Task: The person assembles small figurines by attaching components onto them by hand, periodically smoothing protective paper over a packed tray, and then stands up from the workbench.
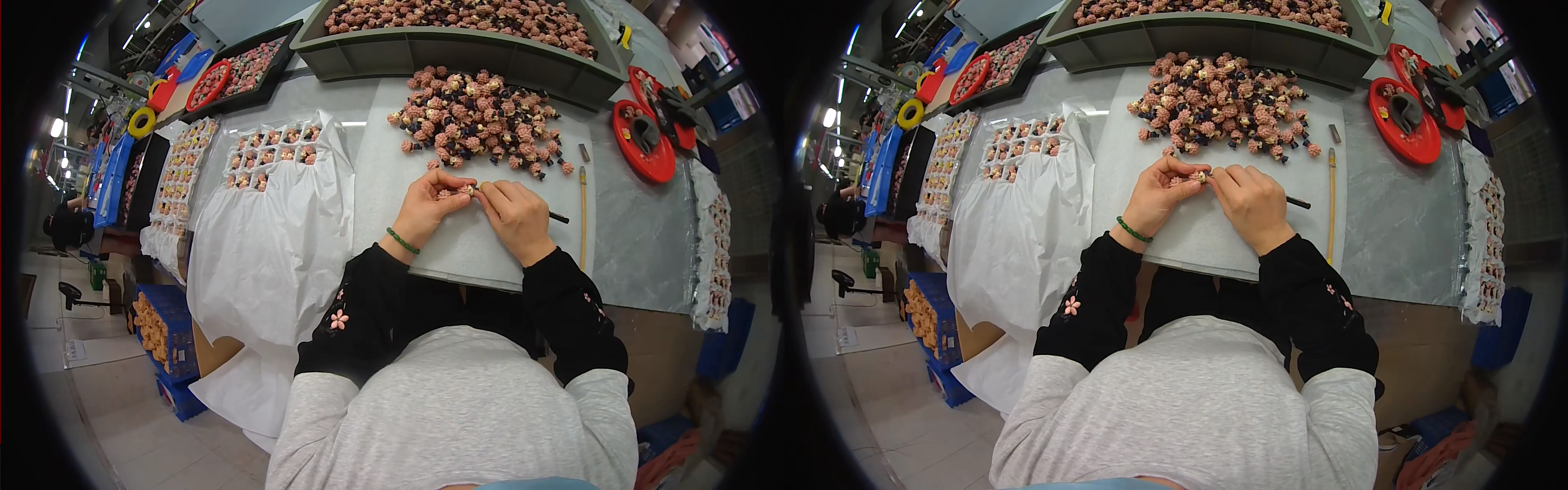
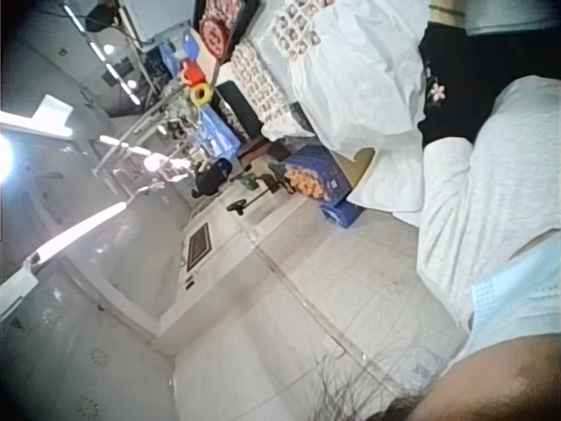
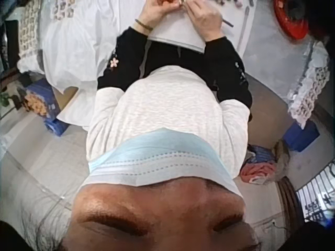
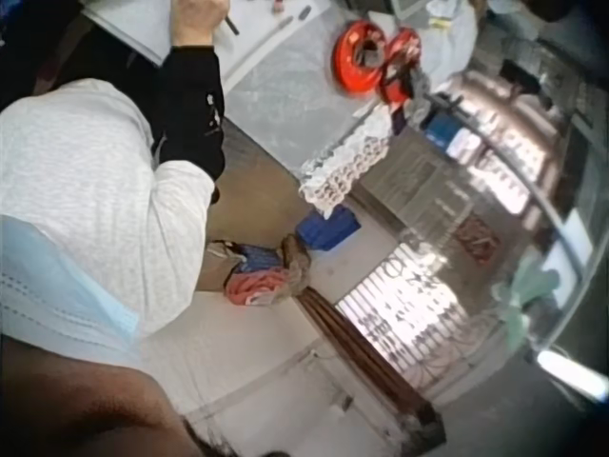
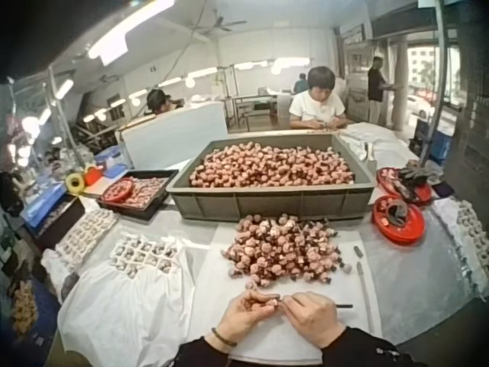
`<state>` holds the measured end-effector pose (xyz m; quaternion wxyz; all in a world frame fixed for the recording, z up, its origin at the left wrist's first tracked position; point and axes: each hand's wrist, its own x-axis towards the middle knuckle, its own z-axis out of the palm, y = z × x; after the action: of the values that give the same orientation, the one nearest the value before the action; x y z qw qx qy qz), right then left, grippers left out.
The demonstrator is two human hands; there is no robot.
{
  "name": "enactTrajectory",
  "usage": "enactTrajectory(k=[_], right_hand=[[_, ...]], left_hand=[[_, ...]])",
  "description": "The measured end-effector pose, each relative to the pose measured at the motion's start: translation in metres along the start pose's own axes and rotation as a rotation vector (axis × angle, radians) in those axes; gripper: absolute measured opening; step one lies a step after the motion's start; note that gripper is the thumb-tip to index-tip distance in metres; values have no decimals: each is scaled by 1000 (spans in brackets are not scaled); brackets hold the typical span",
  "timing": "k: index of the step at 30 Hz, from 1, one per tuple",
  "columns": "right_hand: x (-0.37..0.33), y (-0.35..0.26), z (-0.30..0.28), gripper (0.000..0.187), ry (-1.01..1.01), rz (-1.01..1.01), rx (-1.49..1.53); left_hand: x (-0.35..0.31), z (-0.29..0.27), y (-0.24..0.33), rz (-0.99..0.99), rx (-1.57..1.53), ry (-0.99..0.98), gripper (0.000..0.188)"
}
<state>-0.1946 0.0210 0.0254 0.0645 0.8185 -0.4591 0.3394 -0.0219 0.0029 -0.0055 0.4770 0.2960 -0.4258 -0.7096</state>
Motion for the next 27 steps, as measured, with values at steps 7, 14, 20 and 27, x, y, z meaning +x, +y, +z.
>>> enactTrajectory(k=[7, 14, 20, 27], right_hand=[[0, 1, 0, 12, 13, -15, -1], [-1, 0, 1, 12, 25, -4, -15], [-2, 1, 1, 12, 20, 1, -11], [1, 1, -3, 13, 25, -8, 28]], left_hand=[[1, 2, 0, 16, -4, 12, 18], [0, 2, 1, 21, 34, 17, 16], [0, 3, 1, 18, 52, 19, 15], [-1, 2, 2, 17, 29, 26, 16]])
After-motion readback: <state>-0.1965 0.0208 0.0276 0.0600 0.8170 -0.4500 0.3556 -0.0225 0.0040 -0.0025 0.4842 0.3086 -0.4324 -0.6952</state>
